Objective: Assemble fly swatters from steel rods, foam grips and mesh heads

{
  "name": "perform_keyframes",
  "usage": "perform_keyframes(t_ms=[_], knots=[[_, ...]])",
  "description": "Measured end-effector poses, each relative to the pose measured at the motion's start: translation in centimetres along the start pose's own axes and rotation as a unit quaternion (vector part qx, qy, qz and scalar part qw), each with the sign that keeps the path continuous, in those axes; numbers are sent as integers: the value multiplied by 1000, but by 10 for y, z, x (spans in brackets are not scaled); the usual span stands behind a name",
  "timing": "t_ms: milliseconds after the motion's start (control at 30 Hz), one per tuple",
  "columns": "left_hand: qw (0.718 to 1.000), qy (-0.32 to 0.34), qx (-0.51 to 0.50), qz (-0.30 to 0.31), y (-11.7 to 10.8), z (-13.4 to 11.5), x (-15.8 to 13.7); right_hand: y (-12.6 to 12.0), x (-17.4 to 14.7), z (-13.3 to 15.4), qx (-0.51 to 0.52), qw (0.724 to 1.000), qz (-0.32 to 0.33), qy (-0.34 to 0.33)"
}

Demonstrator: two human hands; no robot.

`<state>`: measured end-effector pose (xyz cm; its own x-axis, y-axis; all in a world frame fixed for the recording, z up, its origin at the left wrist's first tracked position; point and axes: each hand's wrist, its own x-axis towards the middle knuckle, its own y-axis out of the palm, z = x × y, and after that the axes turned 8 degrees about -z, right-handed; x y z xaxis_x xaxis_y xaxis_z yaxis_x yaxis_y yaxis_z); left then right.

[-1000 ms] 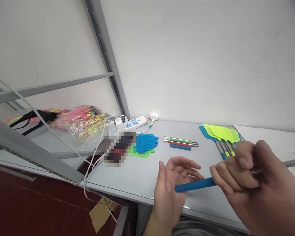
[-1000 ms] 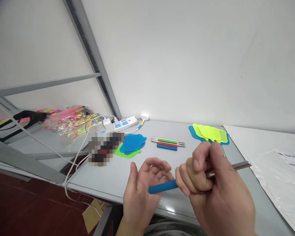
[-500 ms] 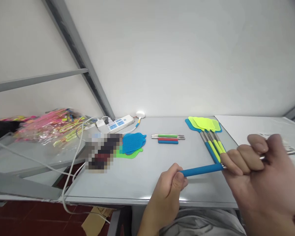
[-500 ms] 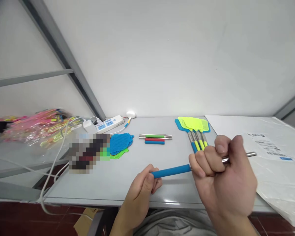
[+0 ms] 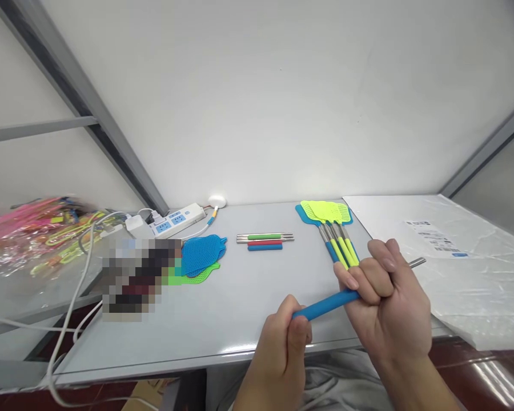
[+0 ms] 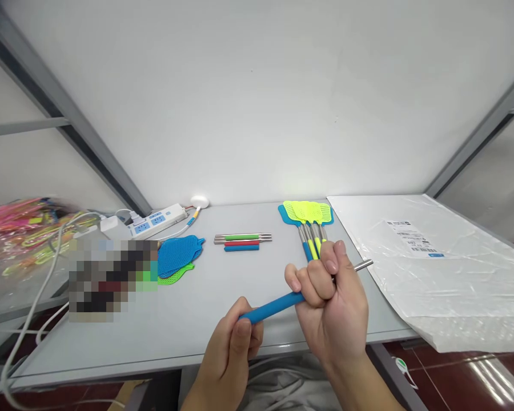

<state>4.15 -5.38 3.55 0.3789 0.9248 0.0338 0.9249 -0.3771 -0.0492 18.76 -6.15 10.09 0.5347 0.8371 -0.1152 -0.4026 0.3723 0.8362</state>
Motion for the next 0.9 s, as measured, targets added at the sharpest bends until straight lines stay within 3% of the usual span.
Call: perform_keyframes(t_ms=[333,500,667,900], knots=[[999,17,27,-24,-3,-7,-1,-1,2,-6,-3,1000,21,22],[988,104,108,26,-14,-9,7,-4,15,-1,18,999,6,36],[978,173,113,-25,-24,-7,8,-5,23,2,23,999,4,49],[957,249,150,-20,-29,-4,5,4,18,-8,43,993,-27,102]])
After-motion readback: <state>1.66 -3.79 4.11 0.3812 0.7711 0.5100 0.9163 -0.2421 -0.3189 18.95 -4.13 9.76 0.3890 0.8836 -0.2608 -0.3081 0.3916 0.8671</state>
